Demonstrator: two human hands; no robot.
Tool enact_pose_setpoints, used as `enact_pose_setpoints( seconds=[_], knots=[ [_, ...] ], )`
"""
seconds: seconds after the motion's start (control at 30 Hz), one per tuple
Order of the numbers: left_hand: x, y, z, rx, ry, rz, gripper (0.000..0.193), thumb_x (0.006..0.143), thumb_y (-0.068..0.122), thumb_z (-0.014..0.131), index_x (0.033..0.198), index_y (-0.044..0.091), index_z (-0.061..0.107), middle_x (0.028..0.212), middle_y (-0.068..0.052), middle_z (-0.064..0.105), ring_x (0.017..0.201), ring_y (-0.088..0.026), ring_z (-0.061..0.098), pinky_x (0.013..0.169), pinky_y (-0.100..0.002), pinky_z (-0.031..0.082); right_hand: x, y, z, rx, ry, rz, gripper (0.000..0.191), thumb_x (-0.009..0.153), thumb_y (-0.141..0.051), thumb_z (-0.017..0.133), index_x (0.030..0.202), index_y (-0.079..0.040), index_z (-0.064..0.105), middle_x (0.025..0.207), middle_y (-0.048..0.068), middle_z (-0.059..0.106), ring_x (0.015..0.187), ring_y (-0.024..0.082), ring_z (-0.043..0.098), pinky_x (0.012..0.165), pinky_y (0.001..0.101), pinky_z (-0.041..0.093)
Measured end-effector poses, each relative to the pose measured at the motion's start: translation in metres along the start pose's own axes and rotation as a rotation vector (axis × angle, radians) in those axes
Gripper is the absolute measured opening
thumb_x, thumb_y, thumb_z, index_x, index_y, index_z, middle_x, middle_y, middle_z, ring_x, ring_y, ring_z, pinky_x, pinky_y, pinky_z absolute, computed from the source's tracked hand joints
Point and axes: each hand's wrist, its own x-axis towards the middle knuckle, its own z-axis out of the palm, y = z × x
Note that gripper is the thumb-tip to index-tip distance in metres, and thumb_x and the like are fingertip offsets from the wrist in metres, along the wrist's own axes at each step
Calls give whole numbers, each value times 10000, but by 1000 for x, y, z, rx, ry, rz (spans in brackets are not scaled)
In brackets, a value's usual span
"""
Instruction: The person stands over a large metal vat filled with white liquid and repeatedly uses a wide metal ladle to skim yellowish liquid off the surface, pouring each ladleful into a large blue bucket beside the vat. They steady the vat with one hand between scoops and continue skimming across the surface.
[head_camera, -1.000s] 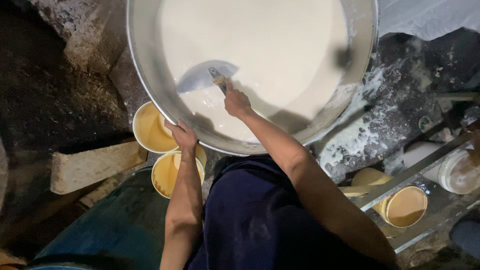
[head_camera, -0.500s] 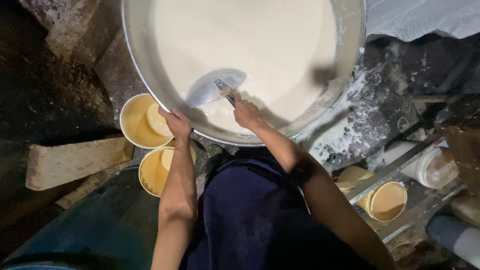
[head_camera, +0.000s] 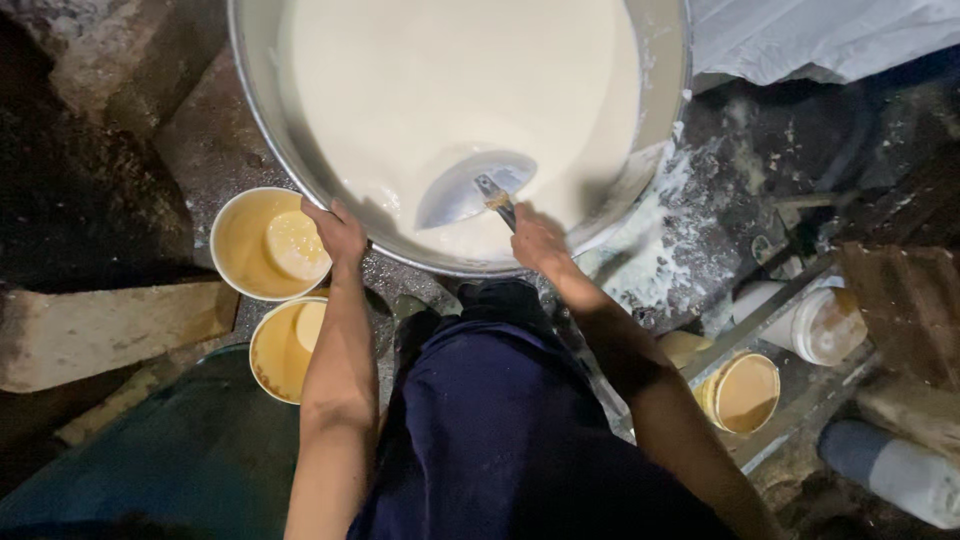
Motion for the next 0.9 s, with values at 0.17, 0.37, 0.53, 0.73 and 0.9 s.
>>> enact_pose_setpoints(
  seconds=[0.17,0.37,0.53,0.73,0.9],
  knots=[
    [-1,4,-6,39,-86,-98,567,1048,236,514,1439,-102,280,1363,-397,478,1272,-533,497,1120,-554,335,-24,26,-13,46,-25,98,280,903,-55,504,1179,-14,501,997,314,687,959,505,667,891,571,518],
    [-1,0,-7,29,-96,-82,563,1067,251,498,1437,-107,269,1369,-416,463,1279,-548,483,1118,-562,320,-36,79,-7,-8,37,43,362,951,-143,418,1291,-28,465,966,338,678,891,536,661,824,618,507],
    [0,-10,-3,-16,-120,-100,601,1043,252,500,1455,-109,252,1381,-407,457,1290,-539,477,1120,-550,322,-52,118,-11,-518,12,-129,533,1019,-146,417,1468,139,379,920,342,688,767,441,723,664,567,589],
    [0,-16,-1,69,-70,-4,602,1052,254,536,1429,-141,283,1367,-412,458,1273,-551,472,1107,-561,317,-74,146,-46,-274,61,73,502,942,-208,447,1393,11,474,949,341,696,859,504,702,793,601,562],
    [-1,-14,-3,108,-131,-97,535,1030,267,529,1376,-97,345,1299,-367,511,1234,-525,517,1089,-568,347,-92,163,-72,-269,111,141,401,1057,-246,340,1347,-79,560,1019,317,706,937,501,692,890,600,541]
  ],
)
